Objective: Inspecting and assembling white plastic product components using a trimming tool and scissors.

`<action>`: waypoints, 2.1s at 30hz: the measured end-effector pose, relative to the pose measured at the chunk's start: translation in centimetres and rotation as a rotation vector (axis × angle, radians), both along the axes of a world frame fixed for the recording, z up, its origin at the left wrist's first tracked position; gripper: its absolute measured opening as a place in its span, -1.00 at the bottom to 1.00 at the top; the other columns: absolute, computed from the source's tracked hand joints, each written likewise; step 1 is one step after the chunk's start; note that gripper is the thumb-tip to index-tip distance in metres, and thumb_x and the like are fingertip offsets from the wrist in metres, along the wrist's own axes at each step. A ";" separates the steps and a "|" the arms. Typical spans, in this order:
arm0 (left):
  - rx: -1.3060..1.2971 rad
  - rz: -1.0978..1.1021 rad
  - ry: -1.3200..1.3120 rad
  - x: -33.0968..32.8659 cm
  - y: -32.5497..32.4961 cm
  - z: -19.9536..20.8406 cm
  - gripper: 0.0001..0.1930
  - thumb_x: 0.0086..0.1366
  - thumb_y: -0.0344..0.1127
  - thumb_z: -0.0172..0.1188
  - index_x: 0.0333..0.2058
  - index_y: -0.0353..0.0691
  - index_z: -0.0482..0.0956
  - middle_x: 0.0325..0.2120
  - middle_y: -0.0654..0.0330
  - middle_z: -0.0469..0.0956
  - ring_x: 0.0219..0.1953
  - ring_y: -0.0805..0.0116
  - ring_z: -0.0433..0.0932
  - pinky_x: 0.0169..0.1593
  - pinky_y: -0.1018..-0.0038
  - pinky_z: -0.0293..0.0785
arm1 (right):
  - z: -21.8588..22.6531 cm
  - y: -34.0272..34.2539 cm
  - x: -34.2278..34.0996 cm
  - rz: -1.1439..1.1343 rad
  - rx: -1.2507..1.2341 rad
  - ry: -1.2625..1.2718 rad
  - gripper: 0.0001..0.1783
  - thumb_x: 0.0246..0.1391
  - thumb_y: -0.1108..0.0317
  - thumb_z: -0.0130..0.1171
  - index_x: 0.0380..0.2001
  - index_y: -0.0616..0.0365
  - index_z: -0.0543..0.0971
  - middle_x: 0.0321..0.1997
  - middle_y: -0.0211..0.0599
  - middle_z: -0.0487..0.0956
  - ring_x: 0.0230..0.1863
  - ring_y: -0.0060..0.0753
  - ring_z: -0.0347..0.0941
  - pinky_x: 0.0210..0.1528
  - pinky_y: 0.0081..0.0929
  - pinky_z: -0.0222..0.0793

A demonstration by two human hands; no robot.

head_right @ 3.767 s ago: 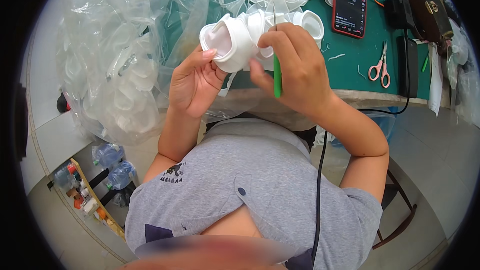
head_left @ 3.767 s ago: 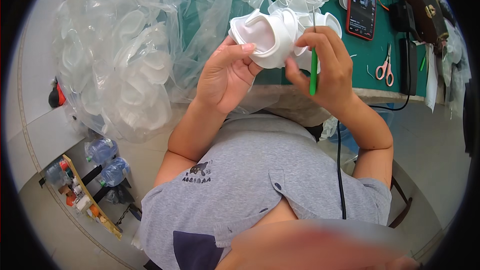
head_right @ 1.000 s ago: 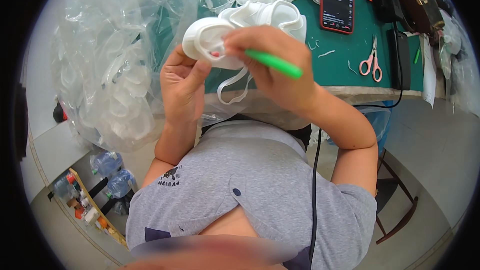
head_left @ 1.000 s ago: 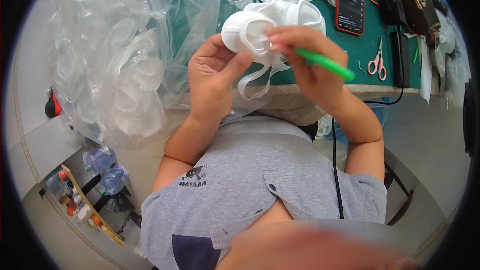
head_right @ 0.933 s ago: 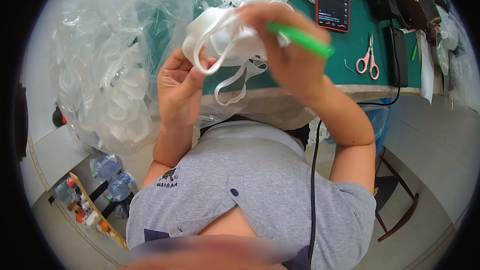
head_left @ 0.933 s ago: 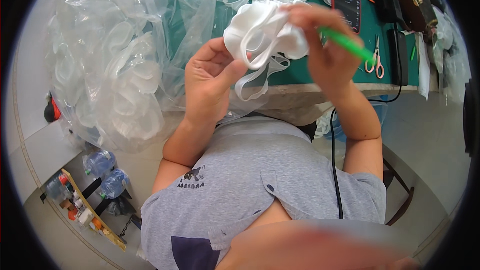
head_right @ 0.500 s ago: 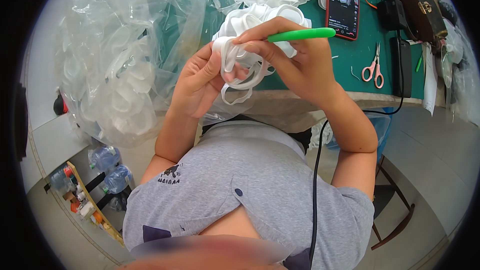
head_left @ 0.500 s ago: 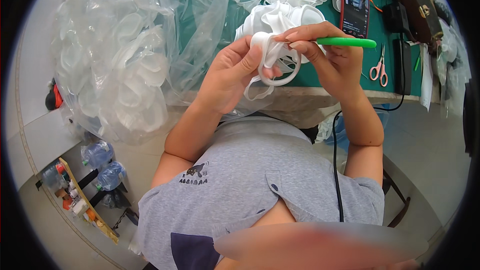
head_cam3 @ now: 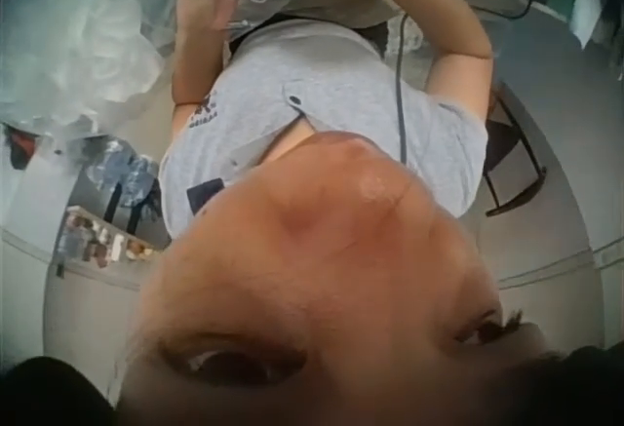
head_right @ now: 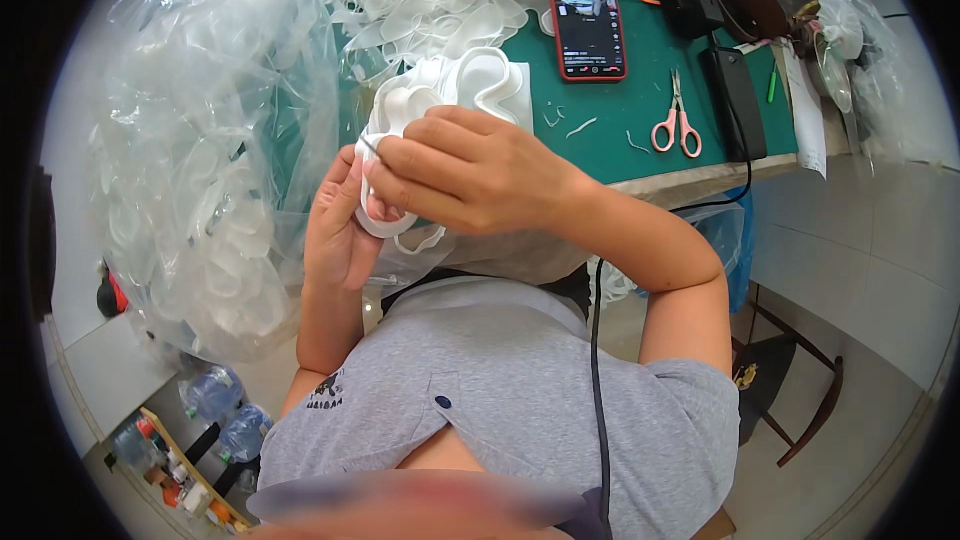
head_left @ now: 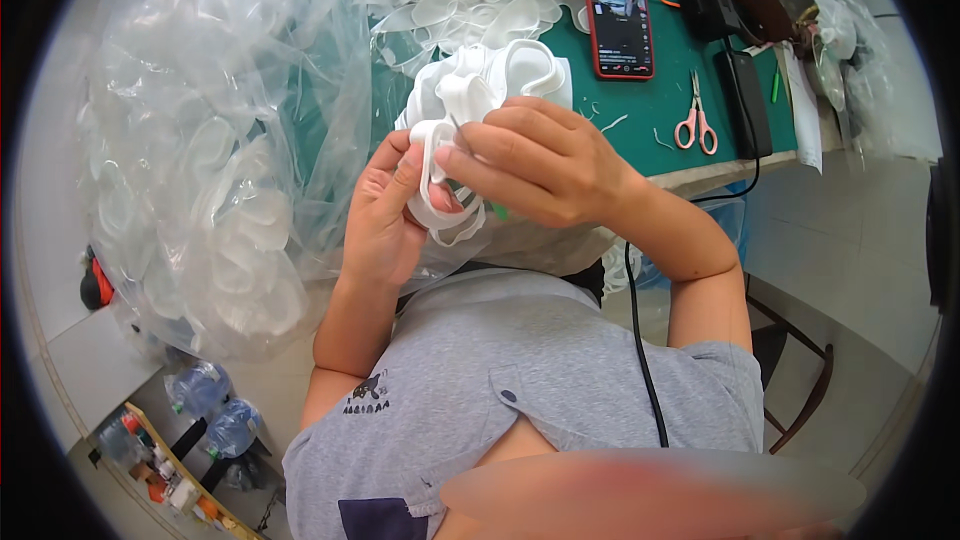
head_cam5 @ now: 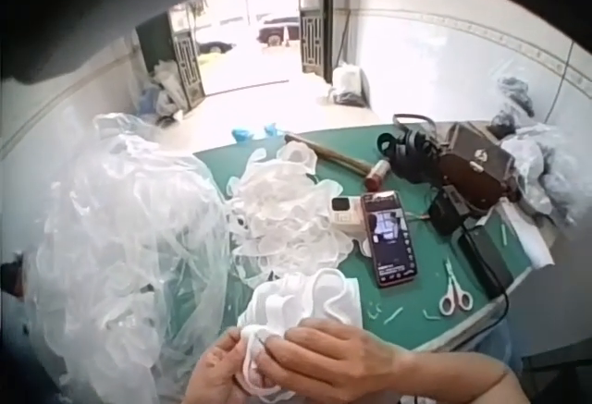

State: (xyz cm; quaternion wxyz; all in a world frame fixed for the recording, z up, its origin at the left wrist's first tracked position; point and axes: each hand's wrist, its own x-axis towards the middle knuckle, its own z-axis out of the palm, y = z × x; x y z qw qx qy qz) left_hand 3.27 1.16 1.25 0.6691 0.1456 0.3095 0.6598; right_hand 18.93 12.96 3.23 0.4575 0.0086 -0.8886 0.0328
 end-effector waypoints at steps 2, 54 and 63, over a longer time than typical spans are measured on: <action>-0.166 0.072 0.089 1.3 0.3 1.3 -0.79 0.38 -0.27 0.03 -0.09 -0.23 0.38 -0.29 0.22 0.56 -0.42 0.51 0.56 -0.27 0.51 0.57 | 0.3 0.1 -0.1 -0.002 0.047 0.007 -0.56 -0.37 0.38 0.26 -0.25 0.18 0.58 -0.32 -0.34 0.50 -0.37 -0.38 0.45 -0.31 -0.43 0.45; -0.127 0.050 0.026 -1.6 -0.3 -0.2 -0.71 0.39 -0.12 -0.01 -0.12 -0.22 0.42 -0.22 0.22 0.52 -0.21 0.44 0.56 -0.14 0.41 0.57 | 1.9 0.9 -1.0 0.161 -0.042 -0.345 -0.59 -0.25 0.38 0.21 -0.19 0.12 0.58 -0.03 -0.30 0.57 -0.12 -0.26 0.47 -0.11 -0.34 0.38; -0.053 -0.054 -0.090 -1.5 -0.5 -0.5 -0.77 0.38 -0.15 0.02 -0.20 -0.20 0.42 -0.28 0.14 0.58 -0.44 0.45 0.57 -0.30 0.52 0.56 | 0.9 1.7 -1.6 0.103 -0.271 -0.160 -0.76 -0.13 0.54 0.17 -0.29 0.22 0.55 -0.19 -0.22 0.58 -0.25 -0.24 0.49 -0.13 -0.41 0.39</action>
